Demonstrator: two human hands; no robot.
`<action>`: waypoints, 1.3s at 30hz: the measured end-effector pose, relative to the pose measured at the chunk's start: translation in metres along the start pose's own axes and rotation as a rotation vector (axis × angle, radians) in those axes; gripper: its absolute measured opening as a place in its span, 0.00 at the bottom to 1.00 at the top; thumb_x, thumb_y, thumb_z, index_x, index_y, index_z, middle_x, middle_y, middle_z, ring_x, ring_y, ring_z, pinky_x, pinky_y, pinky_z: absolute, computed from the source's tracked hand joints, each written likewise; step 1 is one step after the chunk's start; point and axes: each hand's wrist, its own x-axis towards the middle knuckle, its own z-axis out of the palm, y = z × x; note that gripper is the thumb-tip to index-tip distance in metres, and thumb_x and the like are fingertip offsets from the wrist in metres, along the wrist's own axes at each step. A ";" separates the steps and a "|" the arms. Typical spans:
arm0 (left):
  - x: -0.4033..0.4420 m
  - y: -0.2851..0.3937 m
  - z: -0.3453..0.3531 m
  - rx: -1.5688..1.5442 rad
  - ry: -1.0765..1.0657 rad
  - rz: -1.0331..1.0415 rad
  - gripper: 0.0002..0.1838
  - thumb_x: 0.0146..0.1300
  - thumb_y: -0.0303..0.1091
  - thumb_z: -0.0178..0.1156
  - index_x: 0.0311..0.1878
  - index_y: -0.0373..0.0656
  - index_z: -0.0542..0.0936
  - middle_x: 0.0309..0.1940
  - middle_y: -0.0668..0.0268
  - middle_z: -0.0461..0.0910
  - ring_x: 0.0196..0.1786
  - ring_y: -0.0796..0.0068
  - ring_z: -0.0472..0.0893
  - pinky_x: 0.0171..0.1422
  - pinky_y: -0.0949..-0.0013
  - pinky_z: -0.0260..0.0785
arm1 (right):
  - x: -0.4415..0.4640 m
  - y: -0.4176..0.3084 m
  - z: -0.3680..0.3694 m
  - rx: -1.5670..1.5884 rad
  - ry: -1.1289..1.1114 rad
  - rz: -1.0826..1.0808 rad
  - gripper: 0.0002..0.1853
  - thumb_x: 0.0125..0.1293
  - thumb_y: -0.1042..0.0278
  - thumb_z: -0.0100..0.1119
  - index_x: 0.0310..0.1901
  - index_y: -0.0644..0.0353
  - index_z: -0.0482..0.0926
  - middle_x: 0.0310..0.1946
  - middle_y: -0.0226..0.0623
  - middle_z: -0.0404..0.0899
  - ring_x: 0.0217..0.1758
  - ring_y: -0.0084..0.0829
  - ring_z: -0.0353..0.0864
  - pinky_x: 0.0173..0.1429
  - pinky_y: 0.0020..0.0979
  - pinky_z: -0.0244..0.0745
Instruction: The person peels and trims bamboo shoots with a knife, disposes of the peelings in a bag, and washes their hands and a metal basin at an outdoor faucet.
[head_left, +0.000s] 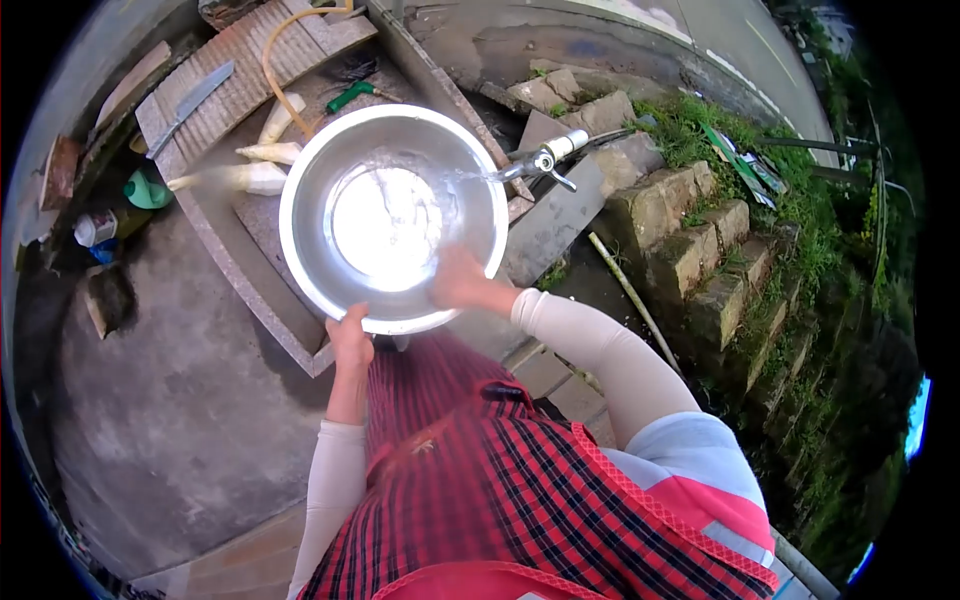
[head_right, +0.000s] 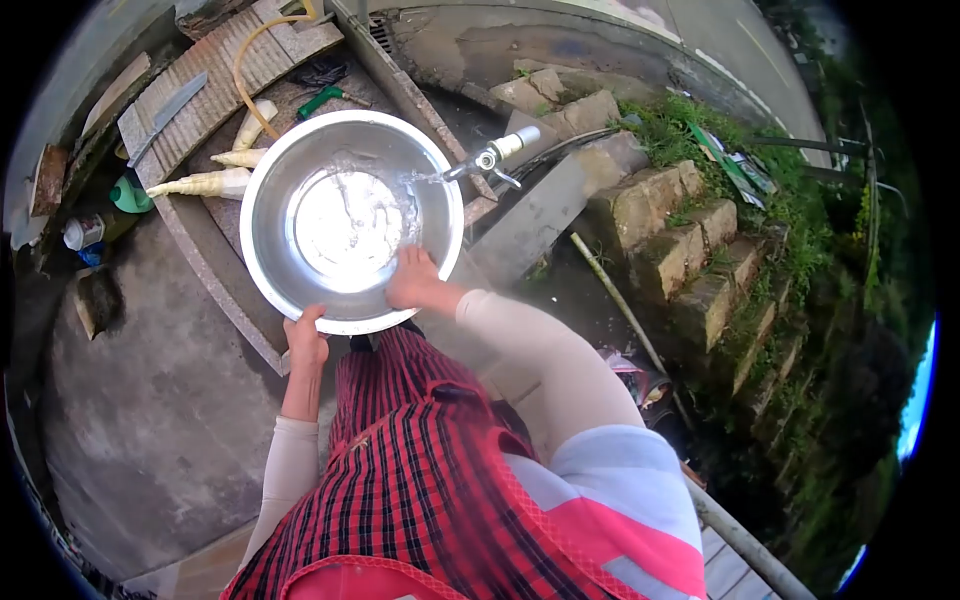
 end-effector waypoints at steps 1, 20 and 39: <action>-0.003 0.000 0.002 0.004 -0.009 -0.018 0.22 0.48 0.17 0.56 0.50 0.28 0.70 0.38 0.59 0.77 0.37 0.66 0.80 0.40 0.66 0.75 | -0.001 0.005 -0.006 0.098 -0.010 -0.016 0.26 0.56 0.63 0.50 0.56 0.68 0.72 0.57 0.57 0.67 0.66 0.51 0.59 0.69 0.40 0.52; 0.004 0.075 -0.004 0.317 0.014 0.301 0.20 0.49 0.21 0.56 0.48 0.25 0.73 0.36 0.60 0.77 0.39 0.72 0.78 0.38 0.69 0.72 | 0.035 -0.134 -0.047 0.652 0.002 -0.582 0.11 0.61 0.60 0.50 0.35 0.58 0.76 0.40 0.46 0.75 0.46 0.48 0.73 0.46 0.47 0.67; -0.058 0.204 0.029 1.224 0.218 1.481 0.42 0.47 0.13 0.51 0.70 0.44 0.57 0.62 0.50 0.67 0.59 0.49 0.72 0.52 0.62 0.71 | -0.030 -0.014 -0.017 0.356 0.392 -0.276 0.16 0.53 0.63 0.58 0.44 0.57 0.79 0.58 0.45 0.68 0.62 0.47 0.64 0.62 0.50 0.59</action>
